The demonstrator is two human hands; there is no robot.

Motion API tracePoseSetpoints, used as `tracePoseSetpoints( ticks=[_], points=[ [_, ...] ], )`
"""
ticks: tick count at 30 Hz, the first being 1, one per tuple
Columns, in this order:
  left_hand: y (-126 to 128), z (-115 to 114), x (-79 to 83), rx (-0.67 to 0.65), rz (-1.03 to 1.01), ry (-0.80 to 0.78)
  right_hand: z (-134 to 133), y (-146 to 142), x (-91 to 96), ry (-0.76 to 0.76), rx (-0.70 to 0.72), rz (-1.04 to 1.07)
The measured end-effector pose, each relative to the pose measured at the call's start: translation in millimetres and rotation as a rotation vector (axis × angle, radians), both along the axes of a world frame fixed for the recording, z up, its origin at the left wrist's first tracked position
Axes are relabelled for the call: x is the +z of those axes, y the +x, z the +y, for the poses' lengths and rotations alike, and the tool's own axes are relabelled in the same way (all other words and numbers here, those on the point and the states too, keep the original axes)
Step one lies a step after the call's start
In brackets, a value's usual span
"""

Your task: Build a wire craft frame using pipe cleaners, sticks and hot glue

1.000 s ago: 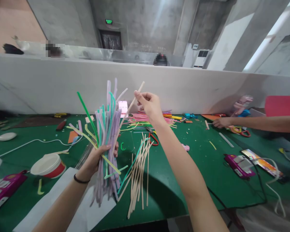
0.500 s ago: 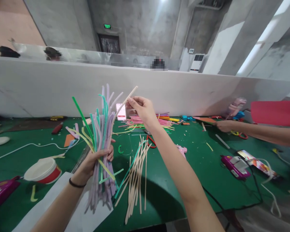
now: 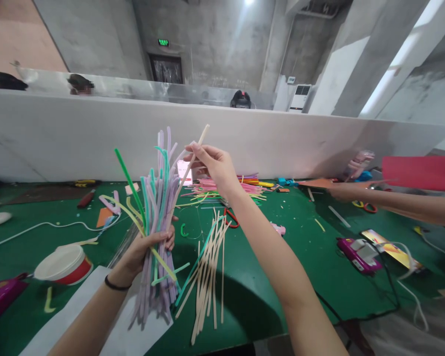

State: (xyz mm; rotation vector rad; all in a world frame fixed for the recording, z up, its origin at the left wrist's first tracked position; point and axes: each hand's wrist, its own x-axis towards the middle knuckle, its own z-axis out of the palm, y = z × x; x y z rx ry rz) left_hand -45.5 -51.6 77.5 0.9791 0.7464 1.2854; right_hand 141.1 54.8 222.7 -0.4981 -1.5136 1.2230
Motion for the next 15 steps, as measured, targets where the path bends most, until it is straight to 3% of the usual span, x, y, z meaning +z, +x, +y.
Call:
tracePoseSetpoints(
  ticks=[6,11,13,15],
  points=[
    [-1,-1,-0.3,-0.014,0.011,-0.001,20,15,25.2,0.057,-0.233,0.068],
    [-2,1,-1.8,0.034,0.004,0.002,89,60,54.8,0.085,-0.525,0.374],
    [-3,3,-2.0,0.042,-0.015,-0.002,119,76,55.1,0.055,-0.646,0.474],
    [-4,3,-1.8,0.049,-0.026,-0.017,143,84,43.7,-0.026,-0.740,0.487]
  ],
)
